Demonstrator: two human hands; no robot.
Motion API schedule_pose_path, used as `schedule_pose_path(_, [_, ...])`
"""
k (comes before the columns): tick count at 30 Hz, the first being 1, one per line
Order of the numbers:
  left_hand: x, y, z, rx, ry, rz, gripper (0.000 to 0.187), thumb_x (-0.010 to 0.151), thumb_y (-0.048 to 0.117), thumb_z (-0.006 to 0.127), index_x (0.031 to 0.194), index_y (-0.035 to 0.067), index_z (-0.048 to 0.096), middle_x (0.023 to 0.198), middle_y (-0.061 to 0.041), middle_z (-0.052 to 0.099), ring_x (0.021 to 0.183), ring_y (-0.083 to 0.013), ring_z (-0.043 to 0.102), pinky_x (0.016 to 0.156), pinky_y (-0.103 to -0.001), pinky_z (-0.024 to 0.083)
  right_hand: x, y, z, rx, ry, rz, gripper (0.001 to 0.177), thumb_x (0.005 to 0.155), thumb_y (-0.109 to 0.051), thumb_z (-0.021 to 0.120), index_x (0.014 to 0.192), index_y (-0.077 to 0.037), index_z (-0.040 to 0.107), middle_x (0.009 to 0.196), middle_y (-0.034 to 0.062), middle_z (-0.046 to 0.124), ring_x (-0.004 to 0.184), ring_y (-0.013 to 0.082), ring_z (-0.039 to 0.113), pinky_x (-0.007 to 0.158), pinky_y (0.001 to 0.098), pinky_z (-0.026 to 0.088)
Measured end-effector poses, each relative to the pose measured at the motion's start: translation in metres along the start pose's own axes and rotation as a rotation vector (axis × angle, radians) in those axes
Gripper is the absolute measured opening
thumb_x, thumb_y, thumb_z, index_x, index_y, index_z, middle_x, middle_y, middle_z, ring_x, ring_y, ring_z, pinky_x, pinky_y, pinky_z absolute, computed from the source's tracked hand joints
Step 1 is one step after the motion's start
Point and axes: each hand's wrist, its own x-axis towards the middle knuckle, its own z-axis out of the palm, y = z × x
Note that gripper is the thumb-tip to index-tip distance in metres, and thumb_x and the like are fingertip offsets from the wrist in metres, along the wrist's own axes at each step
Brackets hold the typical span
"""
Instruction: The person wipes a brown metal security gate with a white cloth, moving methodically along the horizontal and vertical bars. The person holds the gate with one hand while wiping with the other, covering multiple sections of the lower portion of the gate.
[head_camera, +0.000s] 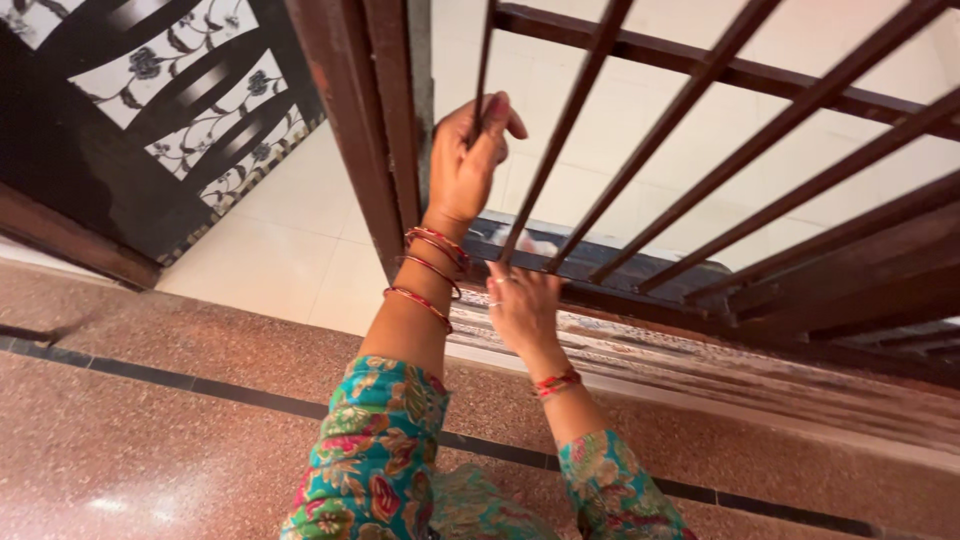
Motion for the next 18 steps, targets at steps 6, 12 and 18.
schedule_pose_path(6, [0.0,-0.007,0.004,0.009,0.024,0.032,0.053,0.108,0.046,0.053,0.082,0.002,0.068,0.057,0.007,0.039,0.052,-0.0031,0.034,0.05,-0.025,0.024,-0.054,0.096,-0.025,-0.137,0.131,0.131,0.034,0.1,-0.03,0.058,0.132,-0.02,0.066,0.156,0.0142,0.049,0.147,0.0336,0.036,0.12,0.055,0.02])
schedule_pose_path(12, [0.0,-0.006,0.008,0.003,0.027,0.055,0.056,0.109,0.047,0.052,0.081,0.0,0.067,0.056,0.007,0.04,0.05,-0.0029,0.035,0.047,-0.024,0.025,-0.105,0.165,-0.047,-0.11,0.209,0.325,0.033,0.098,-0.01,0.056,0.13,-0.01,0.068,0.139,0.0116,0.063,0.141,0.03,0.05,0.126,0.0517,0.03])
schedule_pose_path(18, [-0.002,-0.002,0.012,0.031,0.043,0.041,0.058,0.109,0.049,0.051,0.081,0.0,0.067,0.055,0.007,0.039,0.049,-0.0025,0.034,0.046,-0.024,0.024,-0.145,0.154,-0.068,0.688,0.793,0.516,0.044,0.101,0.004,0.043,0.139,-0.01,0.062,0.141,0.0117,0.063,0.126,0.0245,0.059,0.104,0.0372,0.052])
